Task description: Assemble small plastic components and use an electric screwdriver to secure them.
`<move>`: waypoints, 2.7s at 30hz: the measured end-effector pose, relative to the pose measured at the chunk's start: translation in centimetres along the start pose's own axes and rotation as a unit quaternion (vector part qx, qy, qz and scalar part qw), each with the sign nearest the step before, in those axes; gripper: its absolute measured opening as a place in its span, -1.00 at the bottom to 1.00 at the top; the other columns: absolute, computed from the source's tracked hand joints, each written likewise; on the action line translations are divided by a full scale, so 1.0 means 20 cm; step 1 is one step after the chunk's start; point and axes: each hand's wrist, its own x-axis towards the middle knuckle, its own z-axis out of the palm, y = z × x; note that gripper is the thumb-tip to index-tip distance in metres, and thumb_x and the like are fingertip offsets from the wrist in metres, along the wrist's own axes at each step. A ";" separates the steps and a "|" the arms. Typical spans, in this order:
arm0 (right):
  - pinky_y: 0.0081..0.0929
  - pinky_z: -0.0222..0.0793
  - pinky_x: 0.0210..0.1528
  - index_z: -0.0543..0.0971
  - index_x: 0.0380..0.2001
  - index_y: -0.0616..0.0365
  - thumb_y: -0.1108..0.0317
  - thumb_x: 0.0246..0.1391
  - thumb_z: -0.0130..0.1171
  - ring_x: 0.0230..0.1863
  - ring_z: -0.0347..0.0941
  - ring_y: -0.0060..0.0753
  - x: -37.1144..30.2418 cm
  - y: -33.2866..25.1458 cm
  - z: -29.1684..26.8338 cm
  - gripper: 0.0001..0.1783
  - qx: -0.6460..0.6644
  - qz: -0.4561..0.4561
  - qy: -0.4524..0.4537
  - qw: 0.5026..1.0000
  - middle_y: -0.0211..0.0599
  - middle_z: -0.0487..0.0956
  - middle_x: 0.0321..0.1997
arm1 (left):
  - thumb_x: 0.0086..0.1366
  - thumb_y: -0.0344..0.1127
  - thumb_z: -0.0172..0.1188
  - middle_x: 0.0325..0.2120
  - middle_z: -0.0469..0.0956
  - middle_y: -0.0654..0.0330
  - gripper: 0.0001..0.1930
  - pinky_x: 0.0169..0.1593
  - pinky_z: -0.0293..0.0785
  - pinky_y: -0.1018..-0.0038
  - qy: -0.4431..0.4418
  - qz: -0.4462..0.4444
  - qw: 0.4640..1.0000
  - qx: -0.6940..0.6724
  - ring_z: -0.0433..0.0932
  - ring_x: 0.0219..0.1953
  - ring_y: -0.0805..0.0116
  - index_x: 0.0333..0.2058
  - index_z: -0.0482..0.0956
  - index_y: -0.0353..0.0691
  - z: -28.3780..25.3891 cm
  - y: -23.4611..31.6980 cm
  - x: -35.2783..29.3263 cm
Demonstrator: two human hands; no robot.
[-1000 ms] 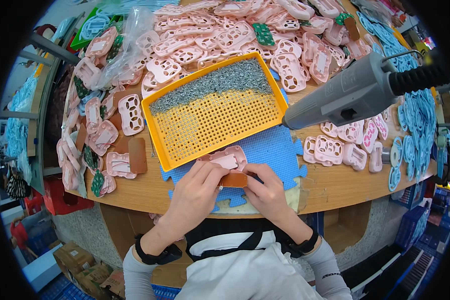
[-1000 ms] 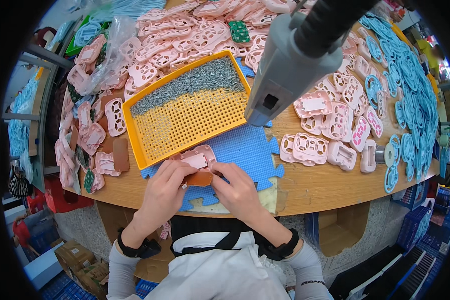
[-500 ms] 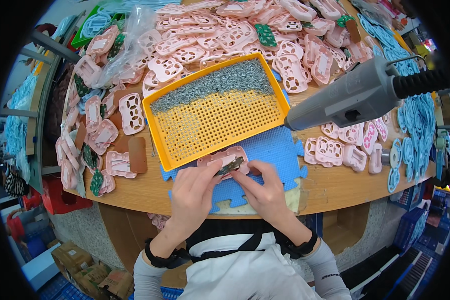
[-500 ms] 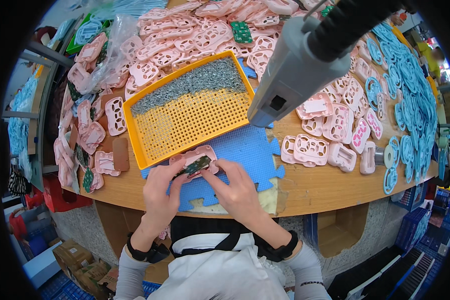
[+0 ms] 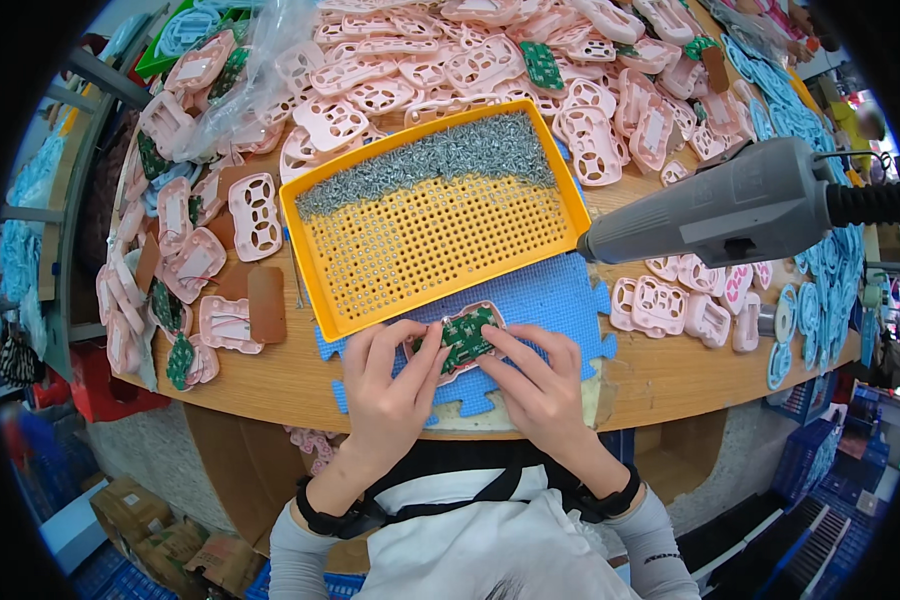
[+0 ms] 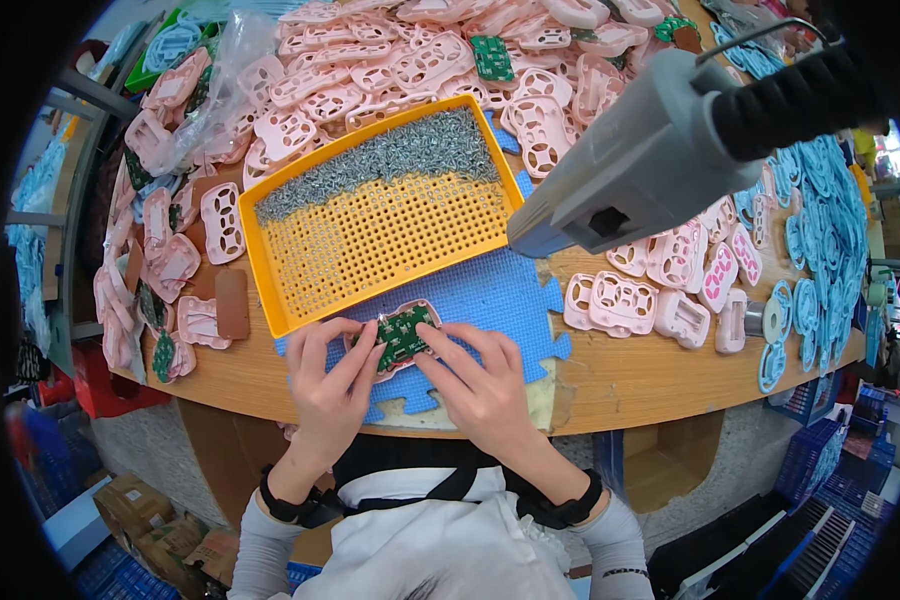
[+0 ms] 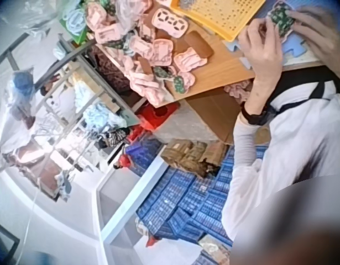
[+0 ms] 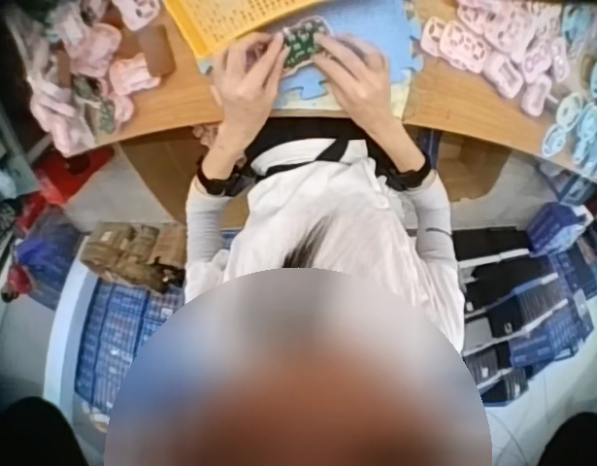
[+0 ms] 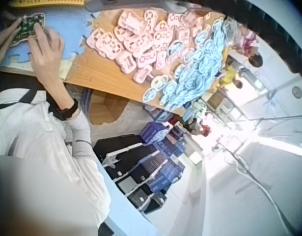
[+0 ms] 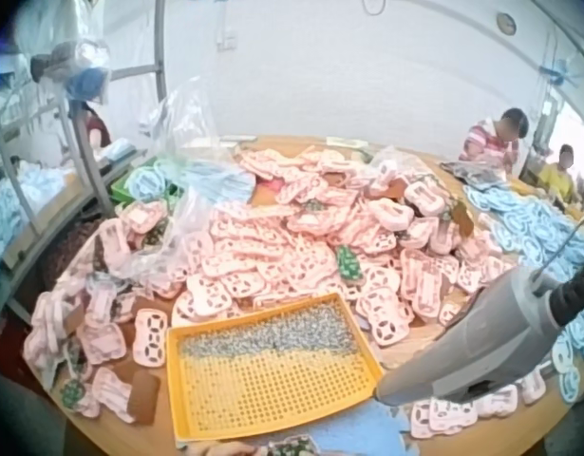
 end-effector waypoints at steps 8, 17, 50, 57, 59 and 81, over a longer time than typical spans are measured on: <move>-0.38 0.20 -0.04 0.59 -0.35 0.12 0.49 -0.31 0.19 -0.04 0.39 -0.34 0.00 0.01 -0.01 -0.69 -0.008 -0.003 -0.016 1.000 -0.39 0.52 -0.02 | -0.06 -0.46 0.33 -0.10 0.50 0.10 -0.61 -0.07 0.41 0.29 -0.024 0.034 0.999 -0.025 0.49 -0.07 0.12 -0.17 0.58 -0.27 0.02 -0.02 0.00; -0.37 0.33 -0.12 0.57 -0.30 0.15 0.52 -0.28 0.28 -0.11 0.45 -0.26 0.01 0.04 0.02 -0.67 0.077 0.012 0.019 0.997 -0.30 0.54 -0.06 | 0.04 -0.40 0.17 0.01 0.47 0.15 -0.58 0.07 0.37 0.26 -0.142 0.148 0.979 -0.014 0.40 0.11 0.15 -0.05 0.53 -0.24 0.03 -0.05 -0.01; -0.35 0.42 -0.10 0.45 -0.09 0.28 0.29 -0.08 0.26 -0.13 0.49 -0.22 0.06 0.08 -0.15 -0.53 0.170 0.171 0.121 0.963 -0.17 0.53 -0.14 | 0.09 -0.39 0.09 0.04 0.43 0.13 -0.60 0.10 0.31 0.26 -0.183 0.131 0.974 -0.005 0.38 0.11 0.19 -0.04 0.51 -0.27 0.01 -0.07 -0.02; -0.16 0.18 0.19 0.12 0.17 0.17 -0.58 -0.15 -0.21 0.01 0.36 -0.13 0.48 0.19 -0.26 0.09 0.305 0.181 0.314 0.881 0.01 0.37 -0.06 | 0.11 -0.40 0.09 0.03 0.44 0.15 -0.62 0.14 0.29 0.29 -0.177 0.129 0.976 -0.018 0.39 0.12 0.24 -0.04 0.52 -0.26 0.01 -0.08 -0.02; -0.20 0.23 0.13 0.13 0.16 0.19 -0.69 -0.28 -0.23 -0.06 0.39 -0.16 0.52 0.20 -0.27 0.21 0.368 0.166 0.280 0.871 -0.03 0.41 -0.15 | 0.06 -0.39 0.18 -0.01 0.48 0.18 -0.63 0.04 0.36 0.30 -0.166 0.126 0.977 -0.033 0.44 0.05 0.20 -0.09 0.55 -0.20 0.02 -0.07 -0.01; -0.36 0.43 -0.54 0.32 -0.35 0.31 0.46 0.01 0.11 -0.57 0.47 -0.20 0.83 -0.09 -0.07 -0.79 0.581 -0.093 -0.166 0.792 -0.07 0.53 -0.52 | 0.10 -0.28 -0.02 0.08 0.38 0.06 -0.49 0.25 0.13 0.30 -0.211 0.136 0.964 -0.085 0.26 0.21 0.19 0.03 0.42 -0.41 0.00 -0.13 -0.05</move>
